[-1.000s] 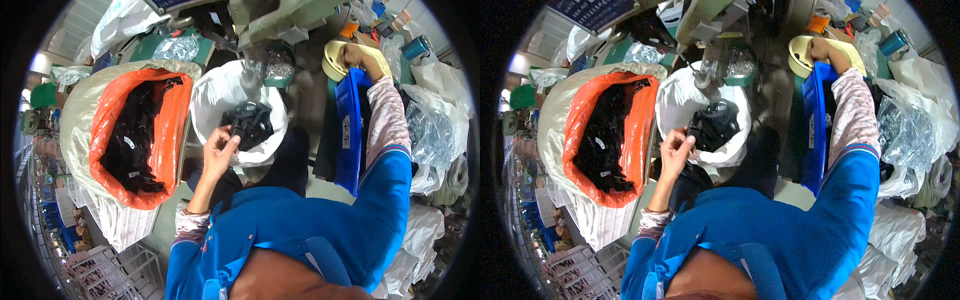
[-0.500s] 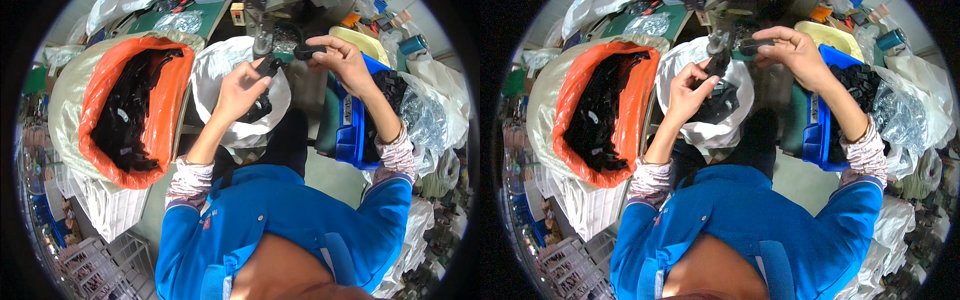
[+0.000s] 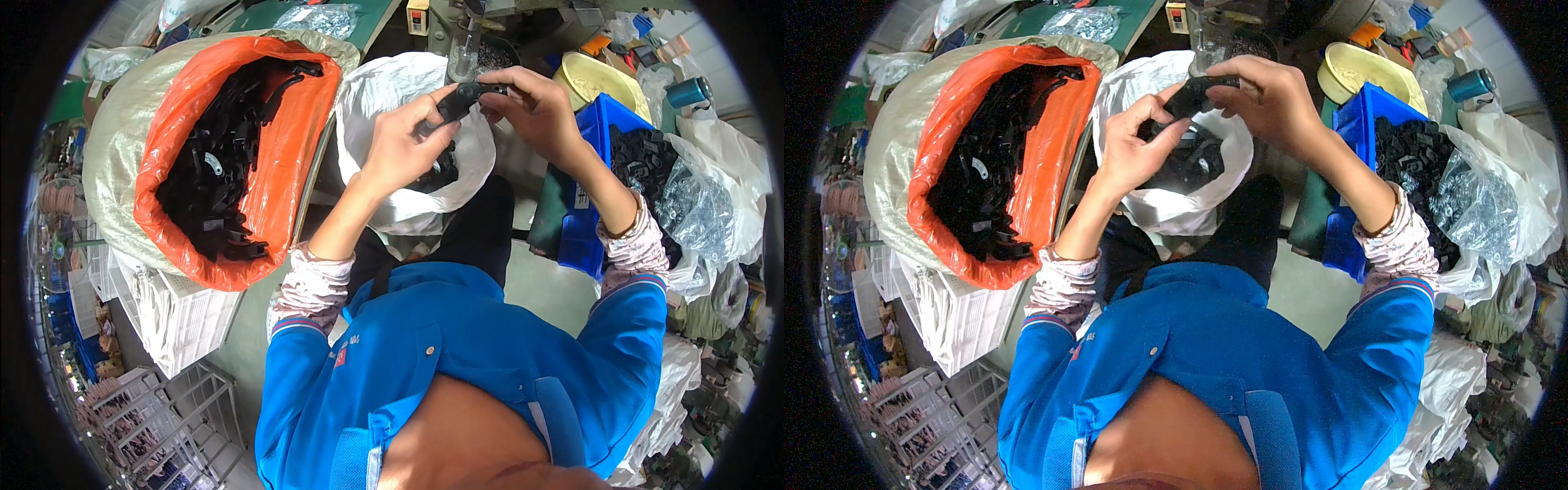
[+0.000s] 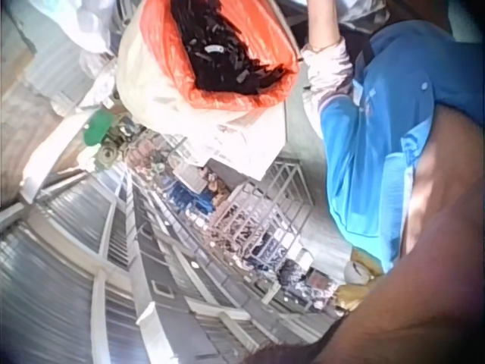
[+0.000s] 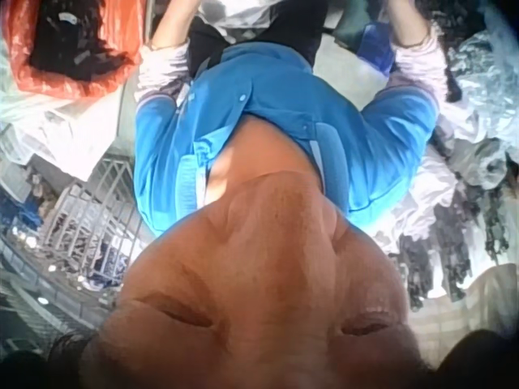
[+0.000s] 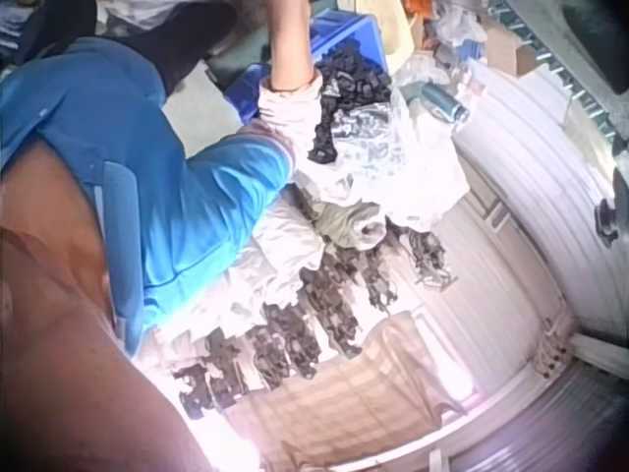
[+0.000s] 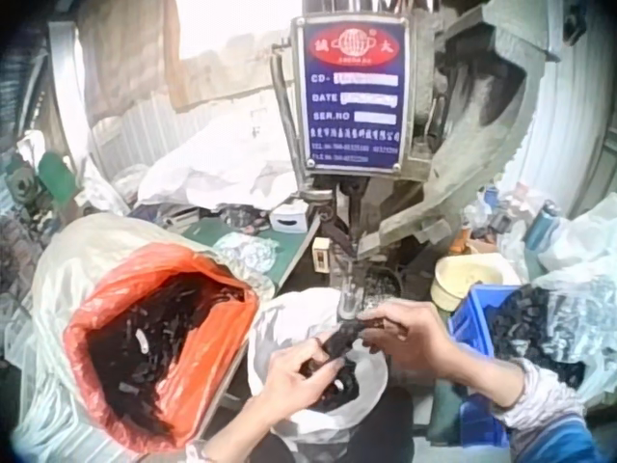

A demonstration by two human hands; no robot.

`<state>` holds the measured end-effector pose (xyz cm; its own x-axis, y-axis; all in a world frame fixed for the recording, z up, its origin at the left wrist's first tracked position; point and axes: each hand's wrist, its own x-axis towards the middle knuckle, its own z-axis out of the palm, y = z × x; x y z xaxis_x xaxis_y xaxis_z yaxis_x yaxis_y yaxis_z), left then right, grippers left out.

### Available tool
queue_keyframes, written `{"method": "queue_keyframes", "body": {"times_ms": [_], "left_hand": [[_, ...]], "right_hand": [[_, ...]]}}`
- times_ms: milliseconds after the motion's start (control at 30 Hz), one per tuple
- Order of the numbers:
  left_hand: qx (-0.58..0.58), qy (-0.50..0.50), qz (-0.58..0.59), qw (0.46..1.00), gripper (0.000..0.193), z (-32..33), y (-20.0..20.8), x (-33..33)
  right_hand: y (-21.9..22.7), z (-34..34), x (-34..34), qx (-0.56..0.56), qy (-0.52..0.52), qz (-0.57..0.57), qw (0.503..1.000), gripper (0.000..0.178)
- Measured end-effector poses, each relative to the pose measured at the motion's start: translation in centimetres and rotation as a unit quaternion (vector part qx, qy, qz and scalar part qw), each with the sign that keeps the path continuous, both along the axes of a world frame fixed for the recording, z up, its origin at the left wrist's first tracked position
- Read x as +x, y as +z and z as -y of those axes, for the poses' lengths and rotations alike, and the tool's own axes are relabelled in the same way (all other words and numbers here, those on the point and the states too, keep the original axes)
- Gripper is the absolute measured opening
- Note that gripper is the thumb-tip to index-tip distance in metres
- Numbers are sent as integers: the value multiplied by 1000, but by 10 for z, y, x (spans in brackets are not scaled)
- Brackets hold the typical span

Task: The person repeatedly picks small black plastic components from a blue bin, attaches a small metal piece to each, and places the assembled unit into a white bag. The process is continuous and repetitive throughout the clip.

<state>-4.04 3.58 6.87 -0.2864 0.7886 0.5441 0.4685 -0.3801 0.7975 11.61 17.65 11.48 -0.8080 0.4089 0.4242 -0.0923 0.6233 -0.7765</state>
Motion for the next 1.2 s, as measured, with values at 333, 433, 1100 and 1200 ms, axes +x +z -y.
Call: {"method": "queue_keyframes", "body": {"times_ms": [333, 433, 1100, 1200], "left_hand": [[53, 46, -242, 968, 27, -25, 24, -32], [60, 48, -235, 969, 27, -32, 36, -35], [-141, -11, -96, 985, 23, -40, 41, -56], [-154, 9, -235, 960, 23, -41, 67, -54]], "right_hand": [[-6, -18, -19, 107, -15, -93, 990, 22], [1, -22, -25, 92, -47, -104, 989, 23], [13, -40, -33, -108, -76, 98, 986, 25], [2, -65, -32, -214, -31, 108, 970, 36]]}}
